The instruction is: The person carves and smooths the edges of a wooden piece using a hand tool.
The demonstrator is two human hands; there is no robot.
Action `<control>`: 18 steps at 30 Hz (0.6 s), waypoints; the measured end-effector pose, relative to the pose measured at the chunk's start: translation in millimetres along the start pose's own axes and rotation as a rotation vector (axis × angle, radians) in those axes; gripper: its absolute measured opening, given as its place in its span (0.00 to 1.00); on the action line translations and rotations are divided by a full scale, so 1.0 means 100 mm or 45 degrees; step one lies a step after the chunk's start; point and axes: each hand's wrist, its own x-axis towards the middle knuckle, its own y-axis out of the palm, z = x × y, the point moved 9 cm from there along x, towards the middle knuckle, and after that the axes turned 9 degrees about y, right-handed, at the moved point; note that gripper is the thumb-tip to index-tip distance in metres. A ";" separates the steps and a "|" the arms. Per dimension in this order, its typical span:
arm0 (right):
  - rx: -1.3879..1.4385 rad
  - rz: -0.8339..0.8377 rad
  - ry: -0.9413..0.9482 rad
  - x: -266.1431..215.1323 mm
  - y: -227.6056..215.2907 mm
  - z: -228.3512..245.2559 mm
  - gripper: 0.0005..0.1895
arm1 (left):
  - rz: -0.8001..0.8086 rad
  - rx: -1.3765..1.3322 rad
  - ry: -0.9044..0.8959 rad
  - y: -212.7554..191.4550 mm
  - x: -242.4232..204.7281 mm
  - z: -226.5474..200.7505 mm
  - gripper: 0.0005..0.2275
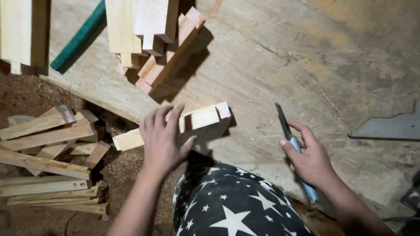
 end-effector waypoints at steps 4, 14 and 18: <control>-0.008 0.006 0.004 0.00 0.05 0.04 0.32 | 0.486 0.025 0.076 0.44 0.28 0.15 0.38; 0.036 0.090 -0.042 -0.02 0.14 0.08 0.31 | 0.169 -0.390 -0.015 0.07 -0.16 -0.09 0.30; -0.087 0.052 -0.027 -0.02 0.13 0.13 0.31 | 0.023 -0.630 -0.089 -0.28 -0.28 -0.24 0.28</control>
